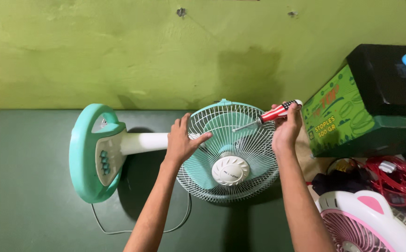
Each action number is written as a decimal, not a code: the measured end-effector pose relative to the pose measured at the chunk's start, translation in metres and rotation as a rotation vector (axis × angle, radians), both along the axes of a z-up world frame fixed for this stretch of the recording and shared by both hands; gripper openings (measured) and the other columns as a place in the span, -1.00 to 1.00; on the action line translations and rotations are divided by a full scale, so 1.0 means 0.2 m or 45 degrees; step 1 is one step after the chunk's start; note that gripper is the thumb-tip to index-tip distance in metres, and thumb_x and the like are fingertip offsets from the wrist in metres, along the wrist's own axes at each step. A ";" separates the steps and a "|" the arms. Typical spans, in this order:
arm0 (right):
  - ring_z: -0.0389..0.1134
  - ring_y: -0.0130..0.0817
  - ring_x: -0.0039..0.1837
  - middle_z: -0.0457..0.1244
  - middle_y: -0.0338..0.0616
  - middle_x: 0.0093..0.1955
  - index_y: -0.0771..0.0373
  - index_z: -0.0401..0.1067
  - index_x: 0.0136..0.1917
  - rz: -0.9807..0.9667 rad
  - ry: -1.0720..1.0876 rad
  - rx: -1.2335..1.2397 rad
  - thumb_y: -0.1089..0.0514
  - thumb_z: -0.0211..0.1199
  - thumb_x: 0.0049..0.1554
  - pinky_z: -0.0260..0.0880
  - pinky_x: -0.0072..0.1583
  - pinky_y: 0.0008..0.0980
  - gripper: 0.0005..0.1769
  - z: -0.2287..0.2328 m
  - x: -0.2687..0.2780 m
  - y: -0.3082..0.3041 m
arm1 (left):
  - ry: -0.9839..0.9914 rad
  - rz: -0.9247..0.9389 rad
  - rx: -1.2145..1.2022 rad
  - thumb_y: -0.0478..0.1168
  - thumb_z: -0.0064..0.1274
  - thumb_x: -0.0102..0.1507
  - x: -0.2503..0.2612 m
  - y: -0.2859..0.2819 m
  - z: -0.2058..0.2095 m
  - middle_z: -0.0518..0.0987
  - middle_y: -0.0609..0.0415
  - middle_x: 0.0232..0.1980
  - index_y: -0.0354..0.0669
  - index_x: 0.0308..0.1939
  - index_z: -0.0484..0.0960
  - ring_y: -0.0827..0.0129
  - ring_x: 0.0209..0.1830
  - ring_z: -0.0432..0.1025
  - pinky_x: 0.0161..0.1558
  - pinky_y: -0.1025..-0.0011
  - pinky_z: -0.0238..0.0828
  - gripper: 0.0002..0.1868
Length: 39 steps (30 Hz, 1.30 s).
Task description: The person uses a screwdriver to loosen a screw on the front grill of a teal table fan, then removes the grill and the fan blade. The removed parts are placed on a nearby wooden surface.
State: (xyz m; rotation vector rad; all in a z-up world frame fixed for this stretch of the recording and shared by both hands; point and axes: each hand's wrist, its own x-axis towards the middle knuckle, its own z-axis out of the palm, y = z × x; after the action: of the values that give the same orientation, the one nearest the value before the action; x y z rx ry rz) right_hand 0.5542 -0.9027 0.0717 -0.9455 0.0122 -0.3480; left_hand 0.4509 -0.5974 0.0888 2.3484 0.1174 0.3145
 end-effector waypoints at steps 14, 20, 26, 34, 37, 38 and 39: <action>0.40 -0.14 0.04 0.29 0.00 -0.02 0.26 0.26 0.15 -0.007 0.034 -0.045 -0.12 0.09 0.38 0.49 0.16 -0.07 -0.62 0.01 -0.27 -0.03 | 0.113 0.001 -0.048 0.36 0.35 -0.03 -0.25 -0.04 0.08 0.43 -0.26 0.15 -0.22 0.40 0.34 -0.10 0.16 0.36 0.14 0.01 0.34 0.11; 0.38 -0.15 0.09 0.29 0.00 -0.01 0.32 0.30 0.16 0.027 0.103 0.023 -0.12 0.11 0.39 0.44 0.30 -0.06 -0.58 0.00 -0.34 -0.07 | 0.056 -0.008 -0.053 0.33 0.35 -0.02 -0.32 -0.06 0.13 0.45 -0.25 0.12 -0.28 0.34 0.39 -0.08 0.14 0.35 0.13 0.05 0.36 0.06; 0.36 -0.19 0.16 0.27 -0.06 0.09 0.32 0.30 0.21 0.069 0.187 0.043 -0.10 0.06 0.39 0.41 0.25 -0.09 -0.59 0.01 -0.36 -0.10 | 0.088 -0.027 -0.066 0.20 0.21 0.19 -0.29 -0.03 0.15 0.46 -0.22 0.11 -0.29 0.18 0.50 -0.05 0.16 0.37 0.15 0.09 0.35 -0.29; 0.35 -0.14 0.15 0.30 0.03 0.16 0.27 0.31 0.24 0.202 0.321 0.133 -0.16 0.01 0.40 0.39 0.28 -0.08 -0.55 0.01 -0.38 -0.14 | -0.075 -0.257 -0.091 0.09 -0.02 0.33 0.06 -0.16 0.21 0.56 -0.19 0.10 -0.24 0.12 0.54 -0.05 0.03 0.50 -0.02 0.12 0.47 -0.51; 0.36 -0.11 0.18 0.30 0.04 0.16 0.20 0.29 0.20 0.236 0.426 0.255 -0.11 0.05 0.37 0.38 0.31 0.09 -0.65 0.02 -0.35 -0.17 | 0.015 -0.268 0.075 0.09 -0.04 0.33 0.08 -0.22 0.21 0.67 -0.08 -0.09 -0.13 0.00 0.61 -0.02 -0.13 0.56 -0.12 0.08 0.45 -0.60; 0.36 -0.09 0.18 0.30 0.03 0.14 0.14 0.26 0.17 0.216 0.460 0.279 -0.07 0.07 0.35 0.38 0.32 0.16 -0.72 0.04 -0.33 -0.18 | 0.007 -0.248 0.034 0.10 -0.04 0.31 0.07 -0.21 0.22 0.68 -0.06 -0.12 -0.13 -0.04 0.61 -0.01 -0.17 0.57 -0.16 0.10 0.46 -0.60; 0.36 -0.08 0.18 0.30 0.02 0.12 0.09 0.23 0.14 0.195 0.494 0.305 -0.03 0.09 0.33 0.37 0.33 0.22 -0.78 0.04 -0.31 -0.18 | -0.002 -0.230 -0.007 0.10 -0.04 0.30 0.06 -0.21 0.22 0.68 -0.04 -0.15 -0.13 -0.08 0.61 0.01 -0.21 0.58 -0.20 0.11 0.47 -0.61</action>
State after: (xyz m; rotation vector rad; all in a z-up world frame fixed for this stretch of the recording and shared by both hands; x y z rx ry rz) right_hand 0.4918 -0.9394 0.0807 -0.7589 0.3281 -0.0161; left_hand 0.4621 -0.6391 0.1326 2.3332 -0.0941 0.2265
